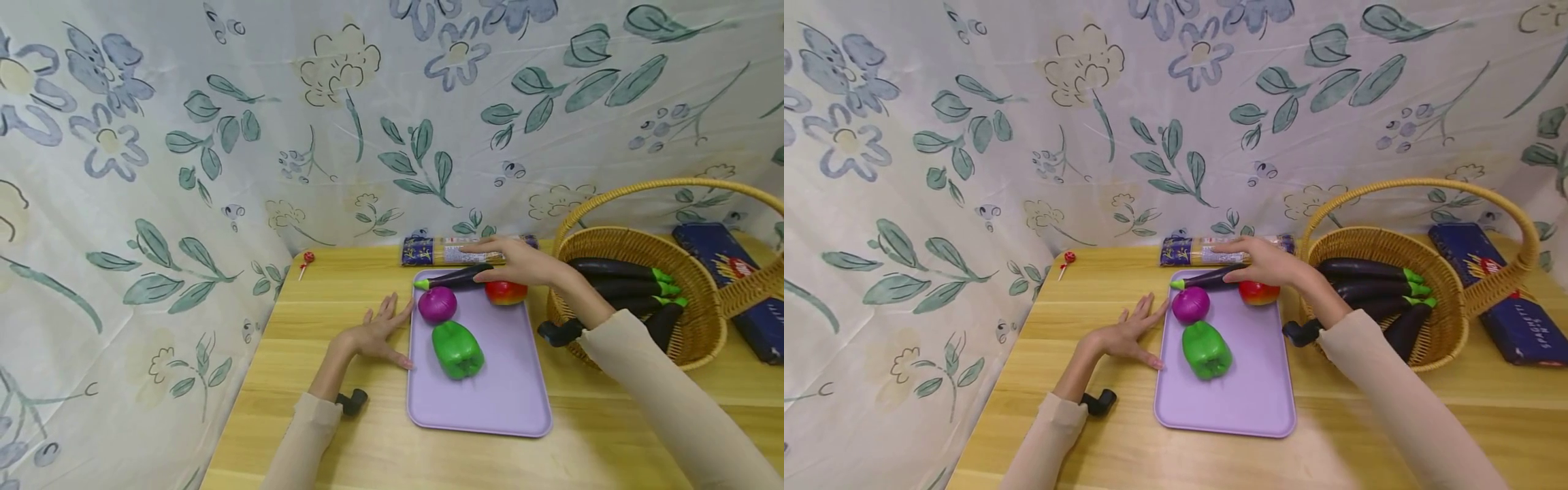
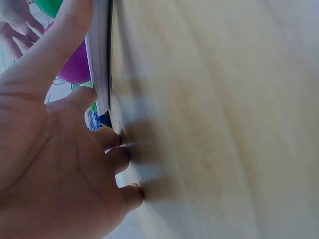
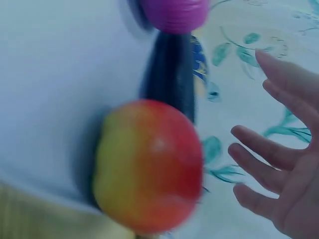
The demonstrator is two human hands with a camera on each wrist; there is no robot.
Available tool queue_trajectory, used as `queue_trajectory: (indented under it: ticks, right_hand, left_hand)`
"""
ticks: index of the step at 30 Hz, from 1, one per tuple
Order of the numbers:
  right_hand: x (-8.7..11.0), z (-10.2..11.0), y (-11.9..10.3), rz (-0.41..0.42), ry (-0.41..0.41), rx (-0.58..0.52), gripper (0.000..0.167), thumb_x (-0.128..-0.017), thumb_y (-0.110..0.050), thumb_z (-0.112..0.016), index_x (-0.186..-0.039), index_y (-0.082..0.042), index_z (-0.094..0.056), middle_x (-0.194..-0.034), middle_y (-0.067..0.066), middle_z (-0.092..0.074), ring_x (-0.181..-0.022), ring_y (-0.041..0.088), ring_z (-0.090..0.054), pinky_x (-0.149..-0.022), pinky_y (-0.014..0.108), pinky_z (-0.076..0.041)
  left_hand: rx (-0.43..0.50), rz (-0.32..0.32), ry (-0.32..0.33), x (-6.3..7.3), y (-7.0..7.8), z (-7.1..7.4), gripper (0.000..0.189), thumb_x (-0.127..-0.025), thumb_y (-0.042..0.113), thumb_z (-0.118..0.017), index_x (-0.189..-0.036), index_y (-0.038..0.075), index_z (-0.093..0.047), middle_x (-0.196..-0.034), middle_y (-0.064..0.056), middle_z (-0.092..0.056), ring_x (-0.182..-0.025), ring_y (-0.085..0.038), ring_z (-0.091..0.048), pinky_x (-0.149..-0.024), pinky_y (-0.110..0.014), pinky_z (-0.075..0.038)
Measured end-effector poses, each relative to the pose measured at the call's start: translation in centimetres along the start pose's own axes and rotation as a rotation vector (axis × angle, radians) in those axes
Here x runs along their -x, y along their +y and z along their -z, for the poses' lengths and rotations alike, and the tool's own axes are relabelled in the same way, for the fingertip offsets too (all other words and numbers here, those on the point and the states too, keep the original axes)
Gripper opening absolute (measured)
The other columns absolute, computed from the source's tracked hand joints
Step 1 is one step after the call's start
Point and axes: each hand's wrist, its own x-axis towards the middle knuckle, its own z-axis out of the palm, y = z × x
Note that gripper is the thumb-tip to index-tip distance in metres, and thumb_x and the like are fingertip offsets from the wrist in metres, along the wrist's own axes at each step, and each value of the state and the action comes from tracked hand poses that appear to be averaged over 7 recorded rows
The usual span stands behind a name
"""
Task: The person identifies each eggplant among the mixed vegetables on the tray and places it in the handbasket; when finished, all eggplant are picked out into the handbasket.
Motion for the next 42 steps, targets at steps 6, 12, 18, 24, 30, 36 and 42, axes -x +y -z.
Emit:
queue_trajectory:
  ticks: [6, 12, 18, 24, 30, 36, 42]
  right_hand:
    - [-2.4, -2.0, 1.2, -0.040, -0.011, -0.050, 0.049, -0.093, -0.009, -0.076, -0.140, -0.004, -0.063, -0.150, 0.028, -0.054, -0.141, 0.050, -0.044, -0.118, 0.069, -0.035]
    - [-3.5, -2.9, 2.1, -0.100, -0.004, -0.066, 0.044, -0.090, -0.005, -0.078, -0.133, -0.008, -0.071, -0.144, 0.029, -0.057, -0.127, 0.042, -0.050, -0.111, 0.062, -0.041]
    - [-3.9, -3.2, 2.7, -0.102, -0.011, -0.092, 0.038, -0.087, 0.000, -0.079, -0.124, -0.005, -0.075, -0.137, 0.022, -0.067, -0.122, 0.038, -0.052, -0.104, 0.055, -0.044]
    - [-4.2, -3.6, 3.0, -0.078, -0.004, -0.067, 0.034, -0.085, 0.004, -0.080, -0.118, -0.005, -0.078, -0.130, 0.023, -0.070, -0.119, 0.039, -0.055, -0.099, 0.046, -0.044]
    - [-4.5, -3.7, 2.8, -0.083, -0.018, -0.049, 0.035, -0.085, 0.008, -0.077, -0.118, -0.004, -0.078, -0.133, 0.025, -0.068, -0.125, 0.041, -0.058, -0.105, 0.054, -0.048]
    - [-4.8, -3.5, 3.1, -0.027, -0.031, -0.062, 0.034, -0.084, 0.010, -0.077, -0.117, -0.001, -0.078, -0.128, 0.026, -0.070, -0.123, 0.041, -0.062, -0.104, 0.056, -0.052]
    - [-4.8, -3.2, 2.9, -0.023, -0.036, -0.067, 0.035, -0.086, 0.009, -0.076, -0.119, -0.002, -0.077, -0.126, 0.024, -0.072, -0.115, 0.037, -0.064, -0.094, 0.044, -0.054]
  left_hand:
    - [-0.003, 0.003, 0.006, 0.0, 0.0, 0.0, 0.122, -0.084, 0.052, -0.082, -0.167, 0.027, 0.004, -0.171, -0.019, 0.023, -0.160, -0.033, 0.021, -0.129, -0.062, 0.010]
    - [-0.004, 0.009, 0.006, 0.0, 0.0, 0.0, 0.122, -0.084, 0.053, -0.081, -0.167, 0.028, 0.005, -0.171, -0.018, 0.023, -0.160, -0.032, 0.022, -0.129, -0.061, 0.010]
    - [-0.008, 0.012, 0.006, 0.0, -0.1, -0.1, 0.122, -0.084, 0.053, -0.081, -0.167, 0.028, 0.005, -0.171, -0.017, 0.023, -0.160, -0.032, 0.021, -0.129, -0.061, 0.010]
    - [-0.012, 0.008, 0.012, -0.1, -0.2, -0.2, 0.123, -0.084, 0.053, -0.082, -0.167, 0.027, 0.004, -0.171, -0.019, 0.022, -0.160, -0.033, 0.021, -0.129, -0.062, 0.009]
    - [-0.015, 0.005, 0.012, -0.1, -0.2, -0.1, 0.123, -0.084, 0.053, -0.081, -0.167, 0.027, 0.005, -0.171, -0.019, 0.023, -0.160, -0.033, 0.021, -0.129, -0.062, 0.009]
    - [-0.012, 0.011, 0.004, 0.0, -0.1, 0.0, 0.122, -0.084, 0.052, -0.081, -0.167, 0.027, 0.005, -0.171, -0.018, 0.023, -0.160, -0.032, 0.022, -0.129, -0.061, 0.010]
    - [-0.018, 0.013, 0.001, 0.0, 0.0, 0.0, 0.122, -0.085, 0.053, -0.080, -0.167, 0.027, 0.005, -0.171, -0.018, 0.023, -0.160, -0.033, 0.021, -0.130, -0.061, 0.009]
